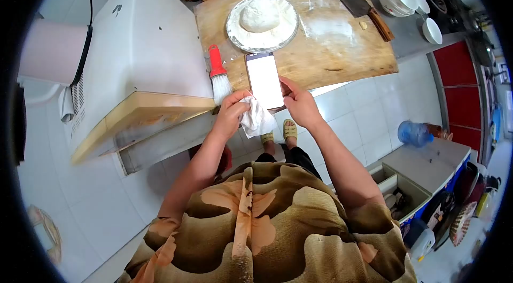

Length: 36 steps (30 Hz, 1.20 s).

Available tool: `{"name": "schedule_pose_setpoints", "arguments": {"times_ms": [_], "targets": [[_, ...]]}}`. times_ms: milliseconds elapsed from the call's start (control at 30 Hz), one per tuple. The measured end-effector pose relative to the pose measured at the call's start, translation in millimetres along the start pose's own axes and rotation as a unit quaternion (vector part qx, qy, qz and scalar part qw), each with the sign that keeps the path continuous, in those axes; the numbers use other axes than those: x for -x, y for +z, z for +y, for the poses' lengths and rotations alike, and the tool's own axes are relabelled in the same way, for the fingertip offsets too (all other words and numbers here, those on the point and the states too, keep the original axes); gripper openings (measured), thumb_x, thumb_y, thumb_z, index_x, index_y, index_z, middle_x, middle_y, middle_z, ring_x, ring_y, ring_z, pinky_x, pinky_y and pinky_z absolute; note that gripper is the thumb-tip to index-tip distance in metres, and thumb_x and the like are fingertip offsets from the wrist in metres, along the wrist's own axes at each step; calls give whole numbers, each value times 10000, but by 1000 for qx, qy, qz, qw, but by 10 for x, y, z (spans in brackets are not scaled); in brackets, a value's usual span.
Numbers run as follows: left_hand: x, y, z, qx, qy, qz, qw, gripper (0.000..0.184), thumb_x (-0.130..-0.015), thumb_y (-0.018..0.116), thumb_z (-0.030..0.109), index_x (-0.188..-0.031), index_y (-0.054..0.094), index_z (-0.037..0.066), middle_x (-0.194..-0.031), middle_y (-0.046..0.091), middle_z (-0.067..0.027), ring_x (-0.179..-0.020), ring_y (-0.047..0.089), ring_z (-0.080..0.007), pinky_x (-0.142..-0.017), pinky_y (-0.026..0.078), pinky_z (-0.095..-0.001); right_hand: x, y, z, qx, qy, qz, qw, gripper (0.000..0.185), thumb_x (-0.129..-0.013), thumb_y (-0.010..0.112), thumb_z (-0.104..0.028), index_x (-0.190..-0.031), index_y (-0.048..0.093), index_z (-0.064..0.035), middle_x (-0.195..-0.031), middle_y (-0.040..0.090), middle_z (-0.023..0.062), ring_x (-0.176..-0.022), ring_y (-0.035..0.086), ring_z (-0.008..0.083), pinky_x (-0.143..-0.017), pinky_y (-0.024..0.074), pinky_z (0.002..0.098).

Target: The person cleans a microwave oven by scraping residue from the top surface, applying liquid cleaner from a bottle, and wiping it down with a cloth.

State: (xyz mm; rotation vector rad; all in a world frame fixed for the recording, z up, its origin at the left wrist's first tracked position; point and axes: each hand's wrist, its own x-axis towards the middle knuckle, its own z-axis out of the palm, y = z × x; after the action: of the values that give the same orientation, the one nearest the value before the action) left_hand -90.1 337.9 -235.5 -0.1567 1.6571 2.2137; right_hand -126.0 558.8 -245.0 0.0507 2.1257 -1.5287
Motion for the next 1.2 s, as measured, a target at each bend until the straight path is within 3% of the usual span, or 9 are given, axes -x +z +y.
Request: {"name": "schedule_pose_setpoints", "arguments": {"times_ms": [133, 200, 333, 500, 700, 800, 1033, 1100, 1200], "targets": [[12, 30, 17, -33, -9, 13, 999, 180, -790, 503, 36, -921, 623, 6, -833, 609, -3, -769, 558, -85, -713, 430, -231, 17, -10, -22, -55, -47, 5, 997, 583, -831, 506, 12, -1409, 473, -62, -895, 640, 71, -744, 560, 128, -734, 485, 281], [-10, 16, -12, -13, -1, -1, 1000, 192, -787, 505, 36, -930, 627, -2, -835, 619, -8, -770, 562, -86, -712, 431, -230, 12, -14, -78, -42, -13, -8, 999, 608, -831, 505, 16, -1428, 467, -91, -899, 626, 20, -759, 518, 84, -764, 459, 244], [23, 8, -2, -17, -11, 15, 1000, 204, -784, 506, 38, -940, 630, -5, -838, 623, -12, -774, 565, -87, -710, 430, -228, -27, -20, -209, -34, 6, 0, 999, 605, -827, 505, 9, -1425, 465, -69, -873, 628, 14, -727, 513, 83, -757, 458, 234], [15, 58, 46, 29, -5, 22, 999, 200, -781, 506, 38, -932, 630, -2, -837, 617, -15, -773, 567, -93, -706, 433, -232, -147, -102, -96, -73, 6, -40, 997, 588, -823, 506, 32, -1407, 465, -26, -906, 658, 63, -761, 587, 110, -679, 478, 265], [-20, 32, 25, 5, 0, 23, 1000, 191, -775, 504, 32, -921, 624, -1, -830, 615, -13, -766, 565, -93, -704, 437, -235, -181, -47, -17, -178, 2, -38, 983, 570, -825, 490, 46, -1389, 488, -35, -971, 667, 93, -808, 611, 121, -715, 497, 258], [-15, 95, 93, 19, 6, 32, 999, 182, -778, 506, 37, -912, 624, 3, -821, 611, -4, -755, 558, -84, -700, 433, -230, -175, -128, -45, -70, 27, -53, 996, 560, -826, 485, 55, -1376, 507, -49, -1025, 660, 100, -836, 619, 136, -754, 509, 265], [-120, 70, 79, -31, 33, 25, 999, 149, -778, 521, 59, -853, 637, 1, -774, 610, 15, -724, 544, -49, -649, 420, -208, -145, -114, -178, -45, -39, -9, 998, 502, -829, 510, 25, -1325, 553, -41, -1048, 690, 106, -864, 633, 163, -788, 505, 278], [-112, 57, 67, -71, 39, 15, 997, 155, -776, 522, 58, -860, 640, 2, -759, 602, 22, -712, 537, -49, -636, 415, -207, -120, -128, -237, 24, -14, -13, 1000, 496, -824, 522, 13, -1316, 560, -39, -1006, 694, 121, -836, 629, 166, -766, 505, 289], [-107, 65, 71, -59, 35, 17, 998, 152, -777, 518, 58, -855, 637, 4, -746, 592, 27, -697, 527, -50, -626, 410, -207, -208, -106, -125, -32, -19, -20, 999, 502, -818, 526, 5, -1315, 565, -53, -917, 678, 108, -787, 613, 160, -724, 504, 306]]}}
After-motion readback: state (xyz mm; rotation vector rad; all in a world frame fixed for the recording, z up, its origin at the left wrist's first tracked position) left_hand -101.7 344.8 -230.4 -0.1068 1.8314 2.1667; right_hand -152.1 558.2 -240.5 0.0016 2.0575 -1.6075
